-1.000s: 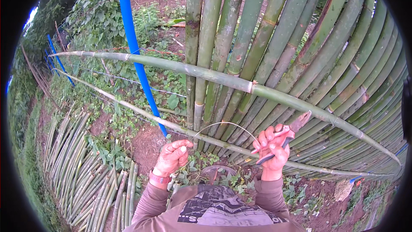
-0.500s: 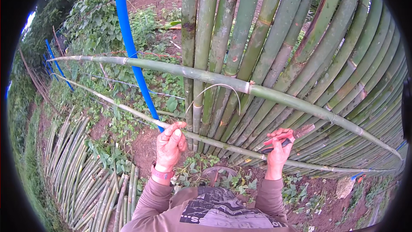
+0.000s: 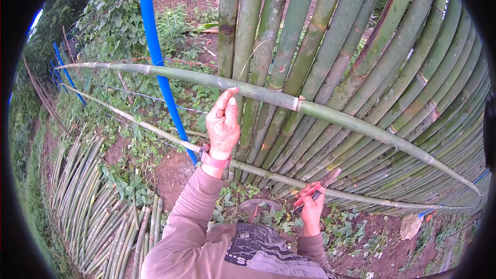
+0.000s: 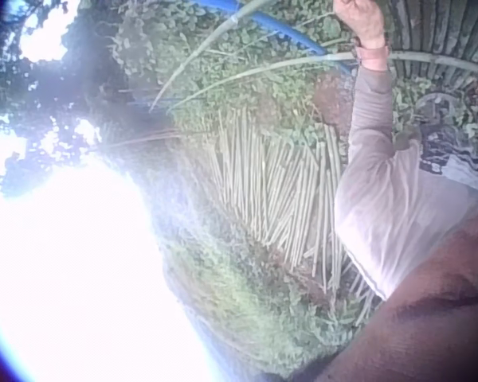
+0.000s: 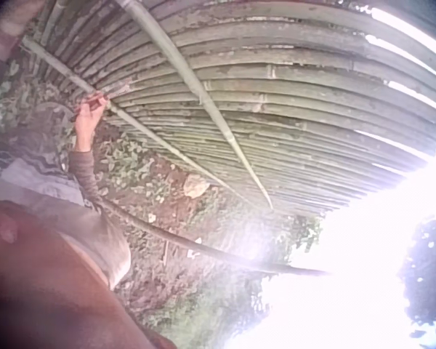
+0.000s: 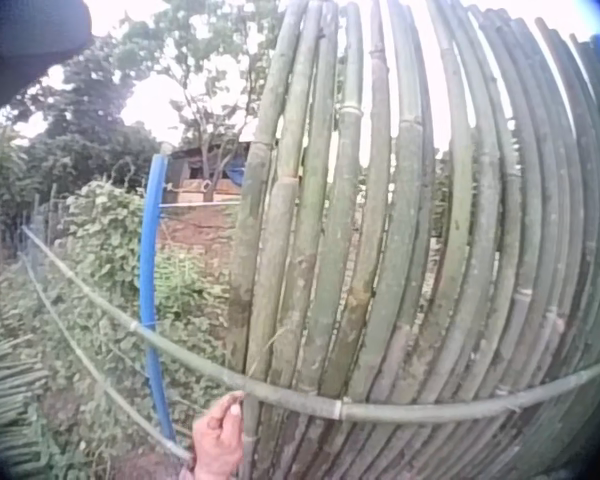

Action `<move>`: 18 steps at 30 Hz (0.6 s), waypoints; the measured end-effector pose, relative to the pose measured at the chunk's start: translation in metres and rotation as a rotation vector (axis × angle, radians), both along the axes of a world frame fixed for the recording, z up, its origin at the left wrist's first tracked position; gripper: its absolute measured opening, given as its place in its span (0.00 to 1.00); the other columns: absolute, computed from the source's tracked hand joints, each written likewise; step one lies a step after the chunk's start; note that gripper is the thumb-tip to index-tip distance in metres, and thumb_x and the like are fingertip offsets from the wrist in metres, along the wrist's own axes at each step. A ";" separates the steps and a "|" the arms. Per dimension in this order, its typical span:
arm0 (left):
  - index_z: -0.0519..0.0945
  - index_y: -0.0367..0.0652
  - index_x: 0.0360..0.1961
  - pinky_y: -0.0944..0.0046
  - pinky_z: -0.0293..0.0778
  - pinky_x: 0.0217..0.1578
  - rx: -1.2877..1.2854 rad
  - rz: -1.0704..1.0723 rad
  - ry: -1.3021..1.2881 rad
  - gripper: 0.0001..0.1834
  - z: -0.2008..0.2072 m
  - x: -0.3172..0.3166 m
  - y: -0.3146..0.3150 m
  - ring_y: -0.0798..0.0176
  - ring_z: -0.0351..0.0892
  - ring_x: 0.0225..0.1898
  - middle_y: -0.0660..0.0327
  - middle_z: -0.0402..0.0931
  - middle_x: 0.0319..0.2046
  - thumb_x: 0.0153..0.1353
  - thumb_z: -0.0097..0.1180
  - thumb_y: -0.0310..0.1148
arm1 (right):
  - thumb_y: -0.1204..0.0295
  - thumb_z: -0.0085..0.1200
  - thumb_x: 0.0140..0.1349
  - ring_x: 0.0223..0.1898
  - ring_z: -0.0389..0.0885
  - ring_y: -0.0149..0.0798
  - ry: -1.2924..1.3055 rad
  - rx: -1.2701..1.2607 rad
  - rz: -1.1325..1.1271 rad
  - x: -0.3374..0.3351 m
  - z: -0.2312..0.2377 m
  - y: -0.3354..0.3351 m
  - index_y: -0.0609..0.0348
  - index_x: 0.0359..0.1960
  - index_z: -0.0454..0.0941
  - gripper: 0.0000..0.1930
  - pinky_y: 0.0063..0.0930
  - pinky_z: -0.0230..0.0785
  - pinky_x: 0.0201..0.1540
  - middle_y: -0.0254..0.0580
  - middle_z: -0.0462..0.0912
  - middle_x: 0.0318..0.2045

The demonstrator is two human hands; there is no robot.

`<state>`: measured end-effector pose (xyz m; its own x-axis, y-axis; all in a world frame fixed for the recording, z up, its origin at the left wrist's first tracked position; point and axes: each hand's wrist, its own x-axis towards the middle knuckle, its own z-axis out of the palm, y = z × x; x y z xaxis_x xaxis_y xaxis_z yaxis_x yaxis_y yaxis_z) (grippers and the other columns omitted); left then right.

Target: The person constructs a bamboo fence by securing vertical bamboo poles to a horizontal support rail using wire and pliers.

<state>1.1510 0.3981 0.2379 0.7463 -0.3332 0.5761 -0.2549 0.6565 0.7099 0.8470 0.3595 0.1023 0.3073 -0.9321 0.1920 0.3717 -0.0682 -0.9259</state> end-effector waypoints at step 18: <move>0.80 0.37 0.52 0.62 0.77 0.42 0.390 0.352 -0.388 0.15 0.038 0.006 -0.037 0.57 0.86 0.41 0.48 0.84 0.39 0.66 0.50 0.26 | 0.83 0.48 0.54 0.29 0.71 0.31 0.132 0.085 0.150 0.014 -0.004 0.027 0.54 0.45 0.61 0.18 0.26 0.71 0.33 0.34 0.67 0.34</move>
<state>1.1565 0.3608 0.2757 0.6109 -0.3462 0.7120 -0.6934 0.1999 0.6922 0.8607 0.3864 0.0982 0.4613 -0.8850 0.0634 0.2472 0.0596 -0.9671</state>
